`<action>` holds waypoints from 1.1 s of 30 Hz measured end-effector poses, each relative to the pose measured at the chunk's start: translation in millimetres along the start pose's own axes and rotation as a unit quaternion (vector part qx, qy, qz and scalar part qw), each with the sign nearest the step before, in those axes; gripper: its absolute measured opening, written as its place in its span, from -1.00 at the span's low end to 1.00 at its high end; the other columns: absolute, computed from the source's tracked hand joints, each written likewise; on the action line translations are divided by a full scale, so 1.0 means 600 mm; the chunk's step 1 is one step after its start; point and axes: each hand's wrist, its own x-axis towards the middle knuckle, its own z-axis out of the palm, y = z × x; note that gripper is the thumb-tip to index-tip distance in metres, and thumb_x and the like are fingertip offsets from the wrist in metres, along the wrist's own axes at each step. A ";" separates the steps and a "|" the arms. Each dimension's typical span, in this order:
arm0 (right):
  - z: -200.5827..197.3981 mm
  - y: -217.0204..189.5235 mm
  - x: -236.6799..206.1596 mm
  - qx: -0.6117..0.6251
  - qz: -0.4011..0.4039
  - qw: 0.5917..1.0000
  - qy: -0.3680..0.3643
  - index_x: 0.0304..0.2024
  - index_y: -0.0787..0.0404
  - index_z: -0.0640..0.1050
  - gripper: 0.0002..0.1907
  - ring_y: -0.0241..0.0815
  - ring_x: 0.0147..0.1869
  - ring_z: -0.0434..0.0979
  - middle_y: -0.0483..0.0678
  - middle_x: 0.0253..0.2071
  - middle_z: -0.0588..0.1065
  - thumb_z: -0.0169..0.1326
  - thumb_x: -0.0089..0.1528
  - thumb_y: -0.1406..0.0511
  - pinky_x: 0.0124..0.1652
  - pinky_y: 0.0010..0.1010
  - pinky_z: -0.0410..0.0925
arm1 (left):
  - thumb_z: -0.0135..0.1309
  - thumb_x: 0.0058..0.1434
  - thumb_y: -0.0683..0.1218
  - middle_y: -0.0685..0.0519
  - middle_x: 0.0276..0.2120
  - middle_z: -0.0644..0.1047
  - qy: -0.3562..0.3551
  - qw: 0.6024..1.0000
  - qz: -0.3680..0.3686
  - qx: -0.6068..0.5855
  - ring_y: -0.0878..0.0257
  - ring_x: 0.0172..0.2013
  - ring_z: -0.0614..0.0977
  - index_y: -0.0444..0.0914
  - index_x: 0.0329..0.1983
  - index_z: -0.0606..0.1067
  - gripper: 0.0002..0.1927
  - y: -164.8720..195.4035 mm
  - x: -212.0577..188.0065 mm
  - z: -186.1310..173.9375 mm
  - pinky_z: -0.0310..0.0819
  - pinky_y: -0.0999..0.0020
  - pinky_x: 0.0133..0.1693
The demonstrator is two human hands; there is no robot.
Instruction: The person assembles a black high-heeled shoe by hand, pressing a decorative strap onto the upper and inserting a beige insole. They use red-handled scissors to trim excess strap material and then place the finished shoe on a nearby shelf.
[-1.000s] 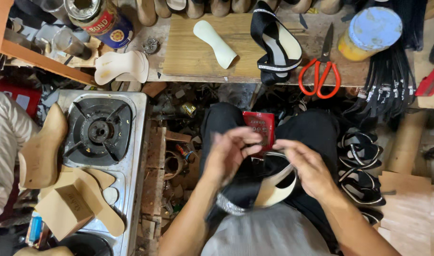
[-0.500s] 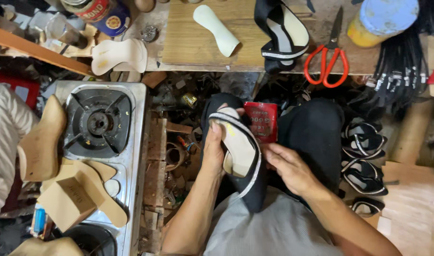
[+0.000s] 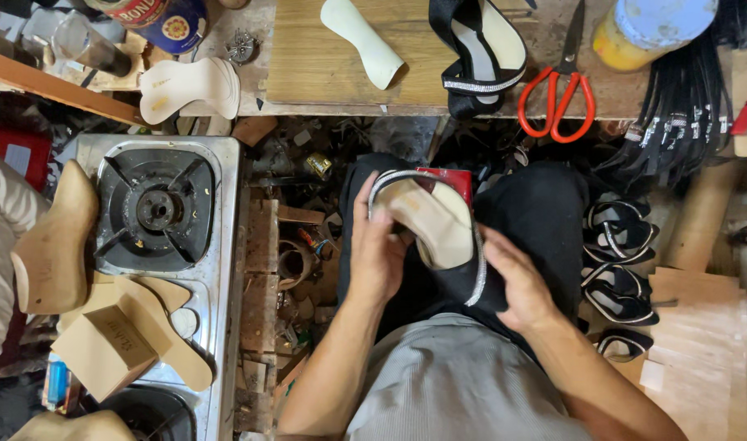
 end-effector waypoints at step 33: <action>-0.057 0.012 -0.011 -0.530 0.059 0.844 -0.061 -0.08 0.28 0.66 -0.74 -0.35 -0.13 0.64 -0.09 -0.22 0.69 0.09 0.27 0.28 -0.09 -0.50 0.45 | 0.24 0.11 0.24 -0.12 -0.24 0.68 -0.240 0.721 -0.189 0.622 0.02 -0.18 0.72 -0.26 -0.08 0.64 -0.47 0.024 -0.113 -0.066 0.55 0.20 -0.09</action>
